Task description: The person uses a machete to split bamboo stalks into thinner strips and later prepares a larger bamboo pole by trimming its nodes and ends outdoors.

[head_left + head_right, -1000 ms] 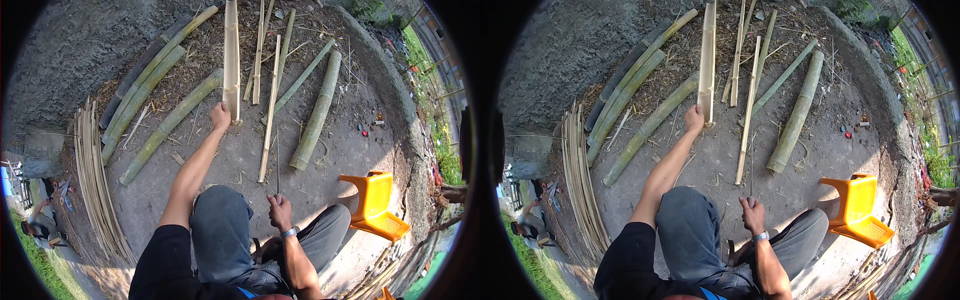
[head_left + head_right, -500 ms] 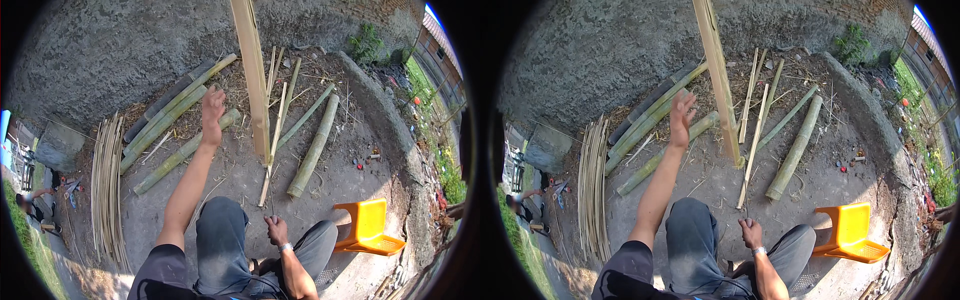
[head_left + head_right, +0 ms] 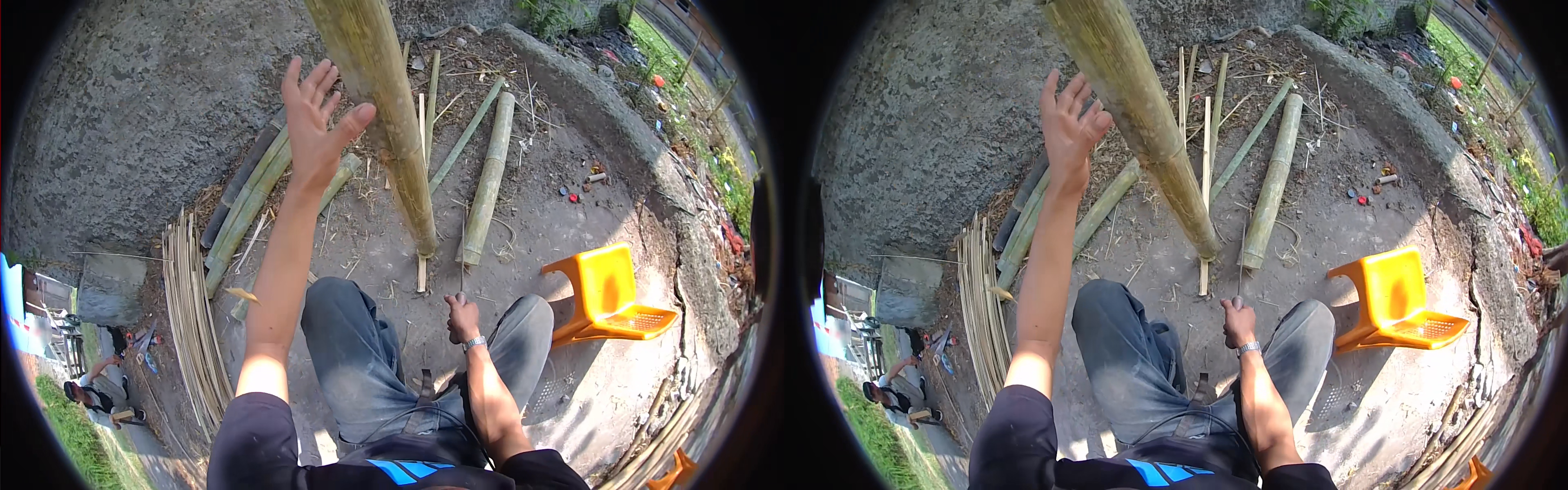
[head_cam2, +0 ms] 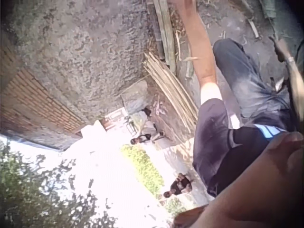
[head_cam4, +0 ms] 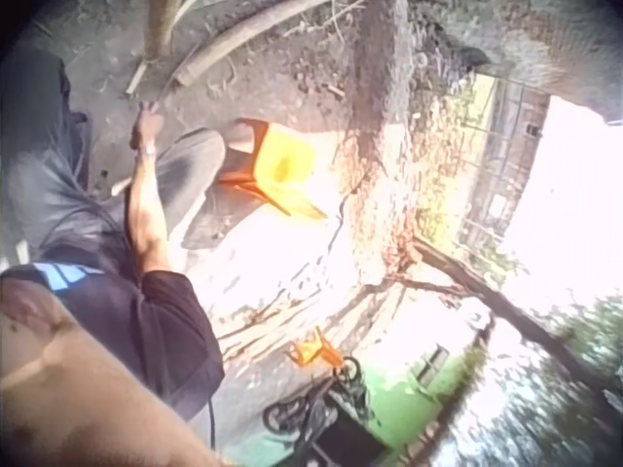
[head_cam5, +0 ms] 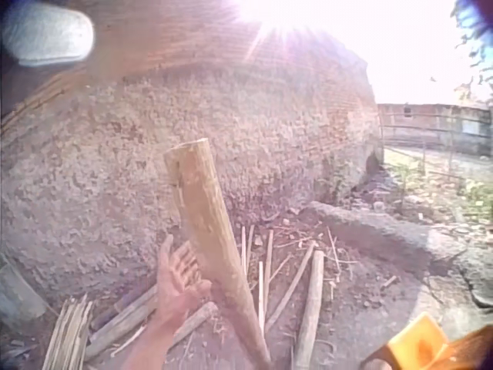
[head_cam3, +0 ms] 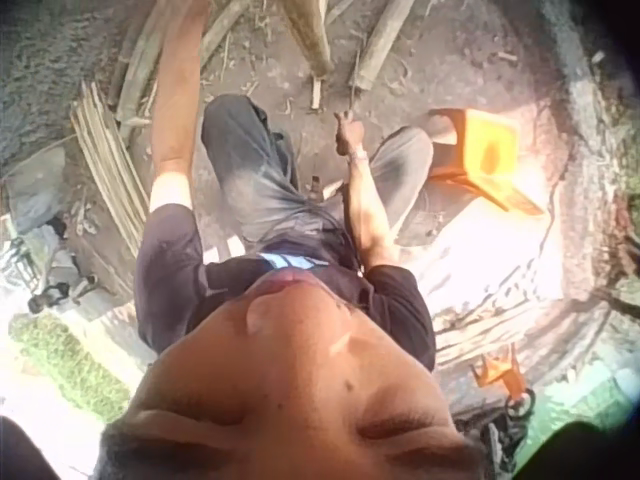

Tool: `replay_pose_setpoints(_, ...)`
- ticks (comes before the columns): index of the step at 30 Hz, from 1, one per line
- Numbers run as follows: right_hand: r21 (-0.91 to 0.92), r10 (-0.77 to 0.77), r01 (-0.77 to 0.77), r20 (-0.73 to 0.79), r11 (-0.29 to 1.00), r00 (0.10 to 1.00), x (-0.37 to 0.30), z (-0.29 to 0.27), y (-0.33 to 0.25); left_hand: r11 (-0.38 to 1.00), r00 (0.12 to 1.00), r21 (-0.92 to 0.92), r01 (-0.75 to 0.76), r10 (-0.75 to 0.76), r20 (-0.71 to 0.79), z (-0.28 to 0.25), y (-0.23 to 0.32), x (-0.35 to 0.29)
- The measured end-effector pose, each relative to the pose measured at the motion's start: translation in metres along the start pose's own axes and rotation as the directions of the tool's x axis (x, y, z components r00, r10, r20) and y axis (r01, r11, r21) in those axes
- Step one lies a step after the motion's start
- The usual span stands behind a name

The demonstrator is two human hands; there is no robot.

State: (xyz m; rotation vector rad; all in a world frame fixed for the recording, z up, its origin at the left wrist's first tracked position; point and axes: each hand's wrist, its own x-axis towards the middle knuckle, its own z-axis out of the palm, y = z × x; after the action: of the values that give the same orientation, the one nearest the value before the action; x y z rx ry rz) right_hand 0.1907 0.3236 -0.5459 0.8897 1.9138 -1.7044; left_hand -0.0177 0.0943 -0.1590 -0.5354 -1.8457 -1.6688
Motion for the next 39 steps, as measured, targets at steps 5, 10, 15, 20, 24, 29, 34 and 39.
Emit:
replay_pose_setpoints(5, 0.058, -0.009, 0.009, 0.001, 0.998, 1.000, -0.005, -0.007, 0.003, 0.924, 0.846, -0.156, 0.349, -0.239, 0.476, 0.060, -0.060, 0.055)
replay_pose_setpoints(10, 0.066, -0.003, 0.001, 0.018, 0.998, 1.000, -0.014, 0.006, -0.003, 0.973, 0.911, 0.180, 0.145, -0.202, 0.359, 0.099, -0.090, 0.061)
replay_pose_setpoints(15, 0.134, -0.005, 0.008, -0.022, 0.991, 1.000, -0.011, -0.008, 0.001, 0.824, 0.991, 0.566, 0.021, -0.091, 0.096, 0.092, -0.037, 0.019)
replay_pose_setpoints(20, 0.051, -0.089, 0.087, 0.038, 0.995, 0.995, -0.013, -0.006, -0.018, 0.917, 0.939, 0.306, -0.257, 0.312, -0.145, 0.030, -0.032, 0.040)
replay_pose_setpoints(24, 0.064, -0.010, 0.008, 0.038, 0.998, 0.999, -0.019, -0.015, -0.027, 0.955, 0.887, -0.260, 0.143, -0.007, 0.461, 0.086, -0.026, 0.034)
replay_pose_setpoints(29, -0.018, -0.318, 0.319, -0.149, 0.947, 0.936, -0.049, -0.032, -0.019, 0.997, 0.983, -0.003, -0.084, 0.083, 0.163, 0.114, 0.018, 0.003)
replay_pose_setpoints(34, -0.122, -0.571, 0.560, -0.096, 0.819, 0.815, -0.126, -0.032, -0.054, 0.773, 0.908, 0.618, -0.143, 0.350, -0.229, 0.018, 0.043, 0.009)
replay_pose_setpoints(39, -0.002, -0.699, 0.705, 0.123, 0.709, 0.704, -0.186, -0.033, -0.123, 0.642, 0.836, 0.759, -0.107, 0.471, -0.281, -0.009, 0.024, 0.005)
